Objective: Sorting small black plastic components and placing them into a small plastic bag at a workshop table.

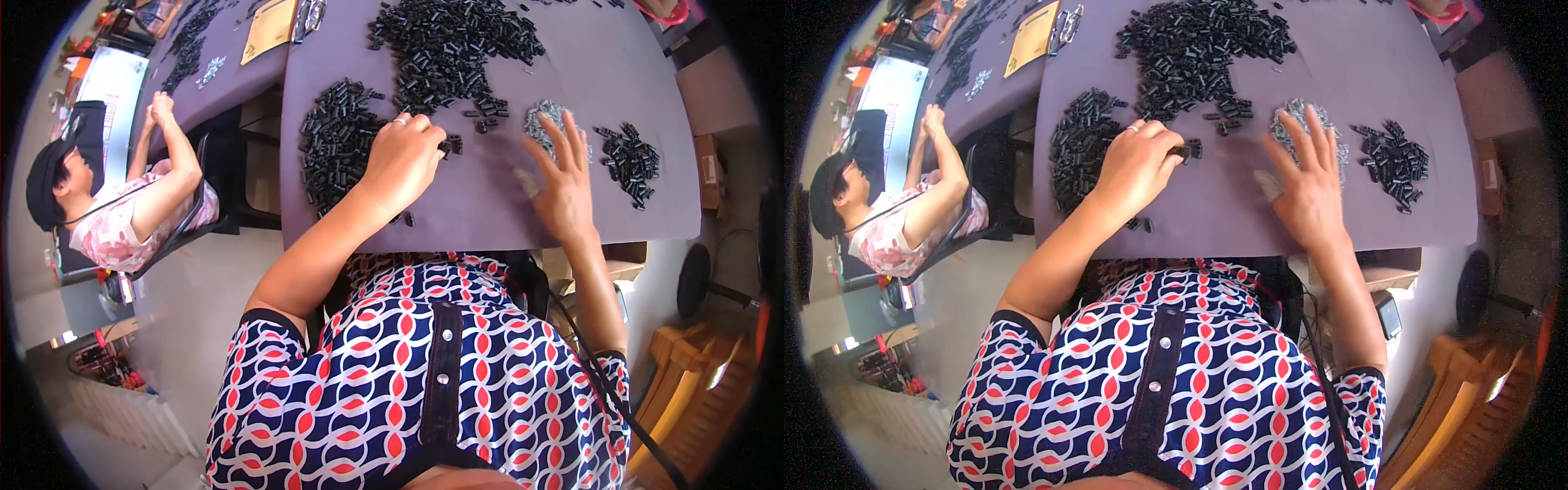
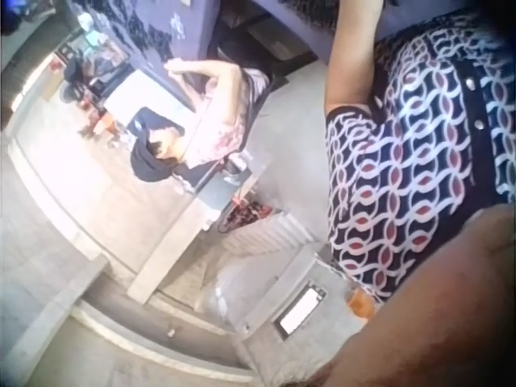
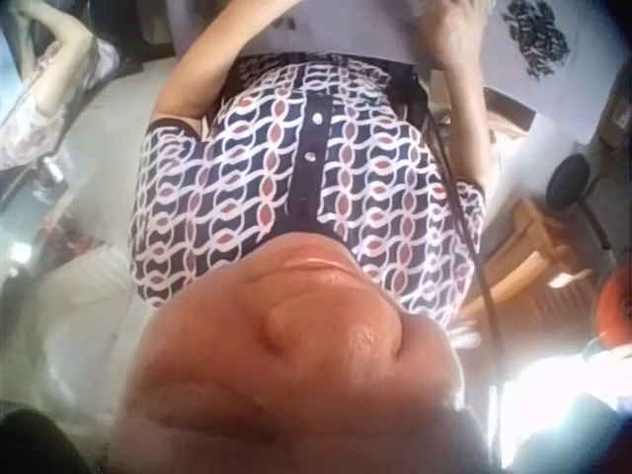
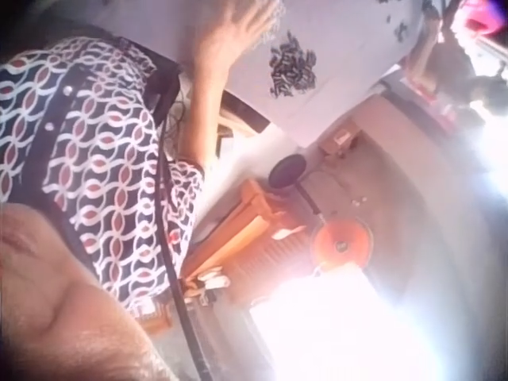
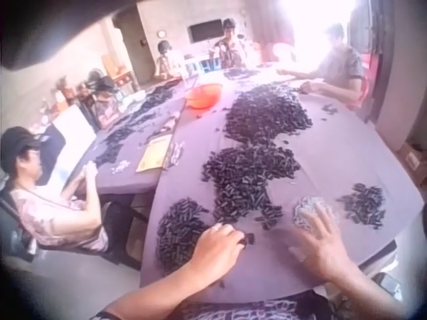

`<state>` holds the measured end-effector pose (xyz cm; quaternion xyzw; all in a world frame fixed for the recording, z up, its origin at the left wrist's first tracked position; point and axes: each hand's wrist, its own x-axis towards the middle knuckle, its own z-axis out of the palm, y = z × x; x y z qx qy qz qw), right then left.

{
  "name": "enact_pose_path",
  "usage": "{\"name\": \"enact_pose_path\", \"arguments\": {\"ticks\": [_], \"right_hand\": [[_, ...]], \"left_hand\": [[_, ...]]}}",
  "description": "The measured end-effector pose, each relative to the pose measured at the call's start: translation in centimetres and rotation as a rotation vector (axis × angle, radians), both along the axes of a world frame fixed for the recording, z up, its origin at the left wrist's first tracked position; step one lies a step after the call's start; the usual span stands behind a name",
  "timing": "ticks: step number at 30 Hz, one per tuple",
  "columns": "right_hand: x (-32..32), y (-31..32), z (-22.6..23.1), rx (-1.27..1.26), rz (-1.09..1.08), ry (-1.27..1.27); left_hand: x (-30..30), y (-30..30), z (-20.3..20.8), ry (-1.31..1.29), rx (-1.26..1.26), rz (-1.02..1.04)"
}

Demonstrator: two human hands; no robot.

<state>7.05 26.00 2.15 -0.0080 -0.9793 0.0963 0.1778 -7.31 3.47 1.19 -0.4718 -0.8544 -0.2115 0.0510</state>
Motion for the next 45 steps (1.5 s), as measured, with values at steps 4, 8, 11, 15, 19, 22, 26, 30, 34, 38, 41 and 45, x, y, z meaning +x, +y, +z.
{"name": "enact_pose_path", "arguments": {"ticks": [4, 8, 11, 15, 19, 22, 26, 30, 34, 38, 41, 45], "right_hand": [[-1.7, -1.3, -0.4, -0.001, 0.003, -0.008], [-3.6, -2.6, -1.4, 0.006, 0.043, -0.049], [-3.5, -2.9, -1.4, 0.014, 0.065, -0.075], [-1.1, -1.6, -0.5, 0.035, 0.025, -0.083], [1.5, 0.3, -0.8, 0.027, -0.056, -0.104], [2.1, 0.2, -0.4, 0.036, -0.041, -0.133], [0.3, -0.1, -1.1, 0.021, -0.115, -0.071], [0.4, -0.5, -1.8, 0.017, -0.103, -0.063], [0.6, -0.1, -1.5, -0.110, -0.076, 0.040], [-0.8, 0.0, -1.6, 0.033, -0.115, -0.008], [-0.9, -0.4, -1.9, 0.061, -0.103, -0.010], [-2.2, -0.1, -1.5, 0.028, -0.096, 0.005]], "left_hand": [[1.1, 0.4, 0.5, -0.028, 0.120, 0.005], [1.1, 0.9, -0.1, -0.017, 0.025, -0.026], [1.2, 0.8, -0.3, -0.024, 0.007, -0.059], [1.4, 0.1, -0.7, -0.060, 0.007, -0.084], [1.0, 0.2, -0.7, -0.059, 0.041, -0.080], [1.0, 0.3, -0.6, -0.073, 0.000, -0.066], [0.9, 0.3, -0.5, -0.061, 0.000, -0.041], [1.2, 0.0, -0.5, -0.070, -0.006, -0.039], [1.2, -0.4, -0.8, -0.092, 0.012, -0.026], [1.3, -0.3, -0.5, -0.082, -0.005, -0.039], [1.2, -0.1, -0.2, -0.077, -0.019, -0.040], [1.4, -0.4, -0.1, -0.133, -0.027, -0.038]]}}
